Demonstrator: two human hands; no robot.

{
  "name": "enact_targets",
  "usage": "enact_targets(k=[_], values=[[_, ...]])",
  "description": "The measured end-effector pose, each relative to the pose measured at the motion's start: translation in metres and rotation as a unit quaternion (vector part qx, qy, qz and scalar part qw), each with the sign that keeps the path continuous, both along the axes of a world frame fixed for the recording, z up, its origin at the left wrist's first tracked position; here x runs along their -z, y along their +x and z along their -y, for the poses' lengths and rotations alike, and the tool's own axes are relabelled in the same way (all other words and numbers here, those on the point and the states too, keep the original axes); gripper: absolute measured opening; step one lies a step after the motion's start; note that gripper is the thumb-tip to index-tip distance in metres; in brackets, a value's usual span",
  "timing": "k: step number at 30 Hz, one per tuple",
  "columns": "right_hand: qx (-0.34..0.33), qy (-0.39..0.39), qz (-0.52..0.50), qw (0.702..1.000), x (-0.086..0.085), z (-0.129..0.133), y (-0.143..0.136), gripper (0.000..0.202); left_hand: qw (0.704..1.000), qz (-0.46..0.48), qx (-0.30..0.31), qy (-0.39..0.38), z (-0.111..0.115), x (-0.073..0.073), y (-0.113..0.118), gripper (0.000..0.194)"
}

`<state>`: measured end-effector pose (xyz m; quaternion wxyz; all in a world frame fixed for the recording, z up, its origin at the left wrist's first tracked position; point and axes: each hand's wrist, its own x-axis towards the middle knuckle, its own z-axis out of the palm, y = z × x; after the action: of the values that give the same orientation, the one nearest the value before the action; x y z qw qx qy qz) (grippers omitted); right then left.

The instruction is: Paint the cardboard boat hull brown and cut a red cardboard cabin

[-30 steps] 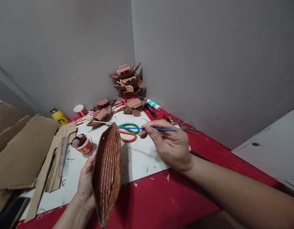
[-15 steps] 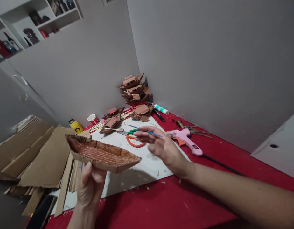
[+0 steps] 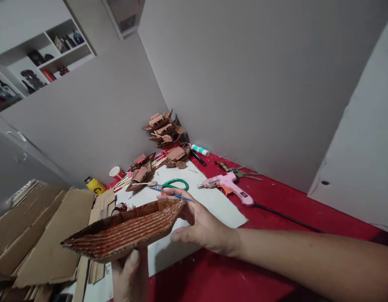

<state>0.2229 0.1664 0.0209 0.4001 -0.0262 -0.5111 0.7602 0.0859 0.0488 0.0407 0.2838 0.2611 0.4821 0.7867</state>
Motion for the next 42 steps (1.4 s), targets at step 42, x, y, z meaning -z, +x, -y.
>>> enact_targets(k=[42], values=[[0.017, 0.003, -0.029, 0.999, -0.004, -0.012, 0.004, 0.058, 0.998, -0.063, 0.019, -0.011, -0.001, -0.003, -0.005, 0.063]])
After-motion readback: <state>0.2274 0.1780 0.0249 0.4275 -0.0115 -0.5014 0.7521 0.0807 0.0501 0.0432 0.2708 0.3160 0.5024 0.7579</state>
